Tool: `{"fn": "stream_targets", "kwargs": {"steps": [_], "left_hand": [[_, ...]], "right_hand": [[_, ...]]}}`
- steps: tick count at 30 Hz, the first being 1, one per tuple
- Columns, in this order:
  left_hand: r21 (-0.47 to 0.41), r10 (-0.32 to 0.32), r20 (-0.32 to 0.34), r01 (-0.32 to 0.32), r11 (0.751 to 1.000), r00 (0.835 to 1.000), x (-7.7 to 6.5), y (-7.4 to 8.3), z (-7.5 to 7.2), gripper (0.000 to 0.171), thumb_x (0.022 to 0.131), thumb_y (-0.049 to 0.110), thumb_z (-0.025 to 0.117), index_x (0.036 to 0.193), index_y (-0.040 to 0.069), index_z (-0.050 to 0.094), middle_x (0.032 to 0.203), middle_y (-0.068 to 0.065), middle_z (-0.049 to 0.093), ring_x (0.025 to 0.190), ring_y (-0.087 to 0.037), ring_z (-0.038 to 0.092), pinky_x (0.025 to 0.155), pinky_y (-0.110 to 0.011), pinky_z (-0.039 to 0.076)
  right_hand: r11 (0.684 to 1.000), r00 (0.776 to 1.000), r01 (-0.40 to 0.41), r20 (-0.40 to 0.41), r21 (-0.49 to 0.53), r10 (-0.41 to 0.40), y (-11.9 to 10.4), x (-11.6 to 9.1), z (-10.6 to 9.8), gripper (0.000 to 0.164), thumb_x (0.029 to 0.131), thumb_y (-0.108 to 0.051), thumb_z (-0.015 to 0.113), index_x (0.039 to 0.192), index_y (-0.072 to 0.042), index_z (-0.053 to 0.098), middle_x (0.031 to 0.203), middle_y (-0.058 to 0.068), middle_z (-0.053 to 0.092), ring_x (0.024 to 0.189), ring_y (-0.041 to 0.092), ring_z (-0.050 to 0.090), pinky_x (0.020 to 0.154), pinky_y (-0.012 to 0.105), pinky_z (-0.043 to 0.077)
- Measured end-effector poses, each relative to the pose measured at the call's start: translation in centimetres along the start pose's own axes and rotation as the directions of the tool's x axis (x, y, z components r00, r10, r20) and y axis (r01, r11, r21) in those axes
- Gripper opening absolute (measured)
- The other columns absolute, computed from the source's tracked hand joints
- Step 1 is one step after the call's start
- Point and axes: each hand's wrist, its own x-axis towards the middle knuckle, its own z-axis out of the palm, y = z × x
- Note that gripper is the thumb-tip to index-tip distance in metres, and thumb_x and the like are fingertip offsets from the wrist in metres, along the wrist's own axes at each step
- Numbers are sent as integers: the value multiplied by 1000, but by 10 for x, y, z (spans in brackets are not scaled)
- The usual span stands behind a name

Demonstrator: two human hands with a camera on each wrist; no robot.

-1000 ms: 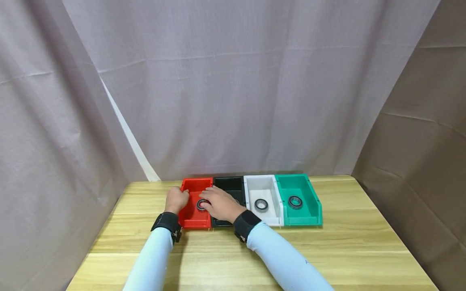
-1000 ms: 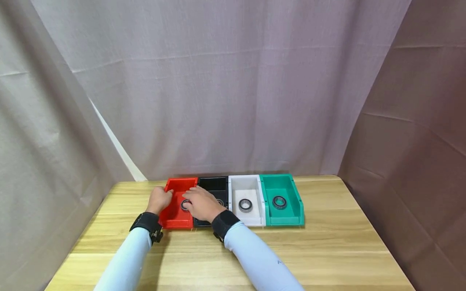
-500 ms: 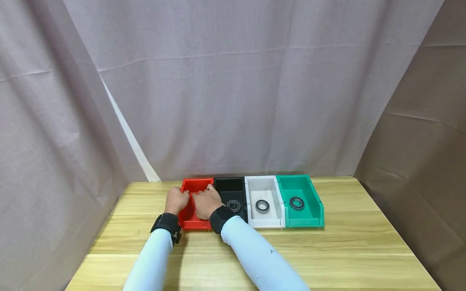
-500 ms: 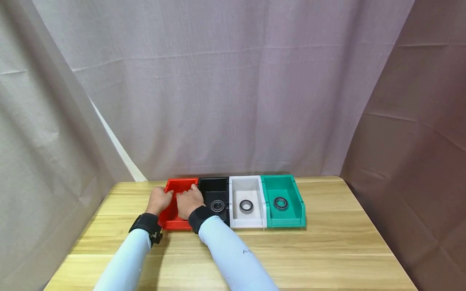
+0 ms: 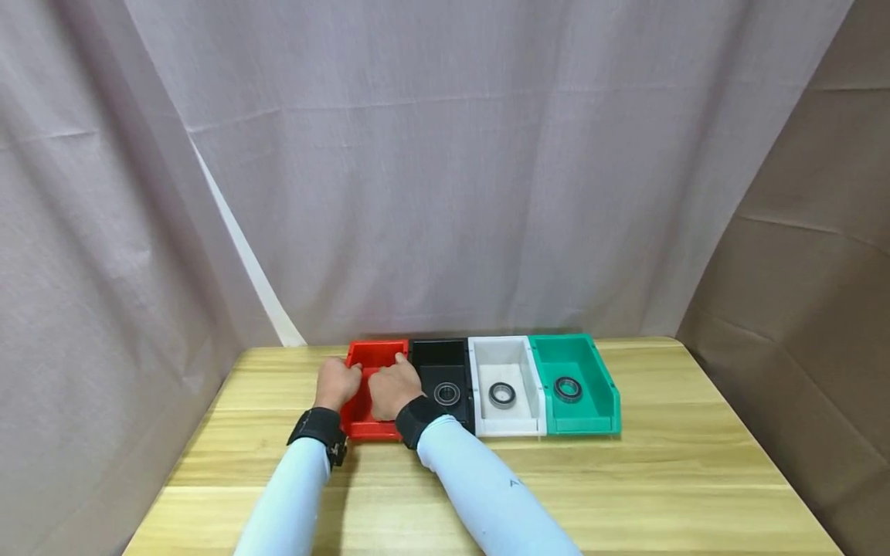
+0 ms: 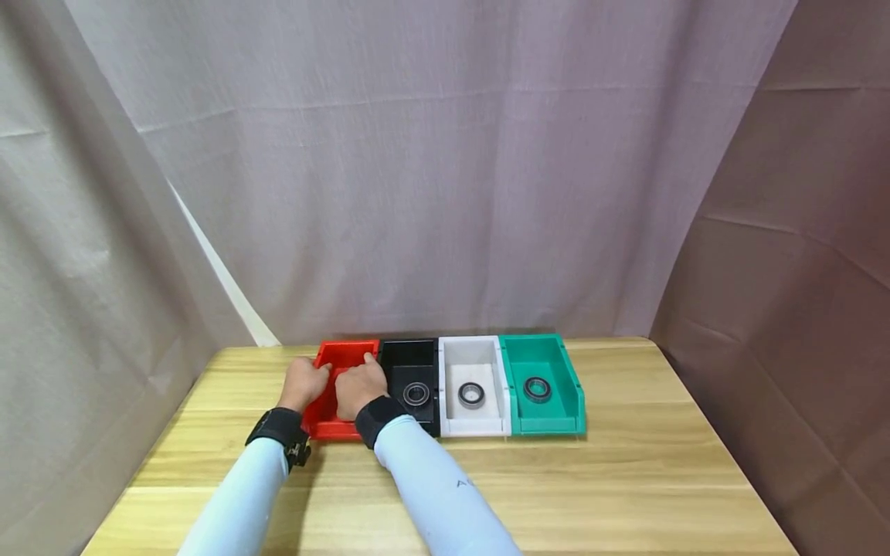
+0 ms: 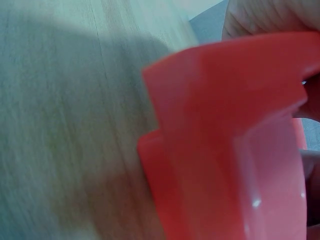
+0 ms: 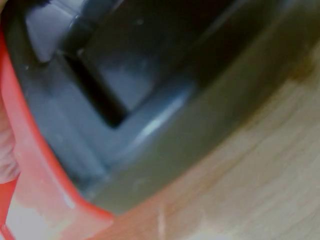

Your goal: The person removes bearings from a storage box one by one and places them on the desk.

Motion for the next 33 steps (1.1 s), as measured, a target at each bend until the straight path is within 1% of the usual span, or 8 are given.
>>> {"fn": "stream_targets", "kwargs": {"steps": [4, 12, 15, 18, 21, 27, 30, 33], "left_hand": [[2, -4, 0, 4, 1000, 1000, 2, -1, 0, 29, 103, 21, 62, 102, -5, 74, 82, -13, 64, 77, -26, 56, 62, -28, 44], [2, 11, -19, -11, 1000, 1000, 2, -1, -4, 29, 103, 20, 62, 94, -4, 75, 72, -7, 54, 71, -24, 53, 58, -28, 40], [-25, -15, -10, 15, 1000, 1000, 0, 0, -3, 27, 103, 19, 63, 95, -4, 75, 72, -8, 57, 72, -24, 54, 58, -28, 40], [-38, -19, 11, 19, 999, 1000, 1, 2, 0, 27, 103, 19, 63, 98, -4, 75, 75, -9, 60, 74, -24, 55, 60, -28, 42], [-29, -7, 12, 8, 1000, 1000, 3, 4, 0, 28, 104, 20, 62, 100, -4, 75, 78, -11, 63, 76, -25, 57, 61, -28, 43], [-28, -39, 10, 39, 999, 999, 2, 2, 0, 27, 104, 19, 63, 105, -5, 75, 81, -13, 65, 77, -26, 57, 62, -28, 43], [-33, -23, 11, 23, 999, 1000, 0, 0, 0, 28, 104, 19, 64, 103, -6, 75, 78, -12, 63, 75, -26, 56, 61, -28, 42], [-40, -4, 0, 4, 999, 1000, 0, -1, 0, 28, 103, 20, 64, 99, -5, 75, 74, -10, 59, 72, -25, 54, 59, -28, 41]], "right_hand": [[1000, 1000, 7, -8, -2, -7, 0, 0, -1, 18, 90, -40, 74, 97, -25, 81, 102, -6, 79, 101, 13, 71, 118, 39, 36], [999, 999, 29, -23, 36, -28, 1, 0, -5, 15, 92, -37, 74, 89, -24, 80, 99, -4, 79, 104, 15, 72, 124, 43, 34], [998, 999, 37, -5, 58, -37, 2, 0, -3, 15, 92, -37, 74, 88, -23, 80, 99, -4, 78, 104, 16, 71, 122, 43, 34], [998, 1000, 20, 9, 66, -20, 5, 1, 0, 14, 91, -37, 75, 87, -24, 78, 98, -4, 77, 101, 16, 68, 115, 39, 35], [998, 1000, 10, -8, 69, -9, 6, 2, -1, 13, 91, -36, 75, 88, -24, 78, 101, -4, 77, 100, 17, 67, 108, 38, 36], [995, 999, 36, -9, 95, -35, 5, 1, 1, 12, 91, -35, 76, 89, -24, 79, 105, -3, 78, 103, 18, 67, 113, 39, 36], [996, 999, 33, -5, 88, -32, 4, 0, 3, 12, 91, -34, 76, 86, -24, 78, 103, -4, 77, 103, 17, 68, 115, 40, 36], [996, 999, 29, -17, 83, -28, 4, -1, 4, 13, 91, -34, 75, 83, -24, 76, 101, -4, 76, 102, 17, 68, 112, 38, 36]]}}
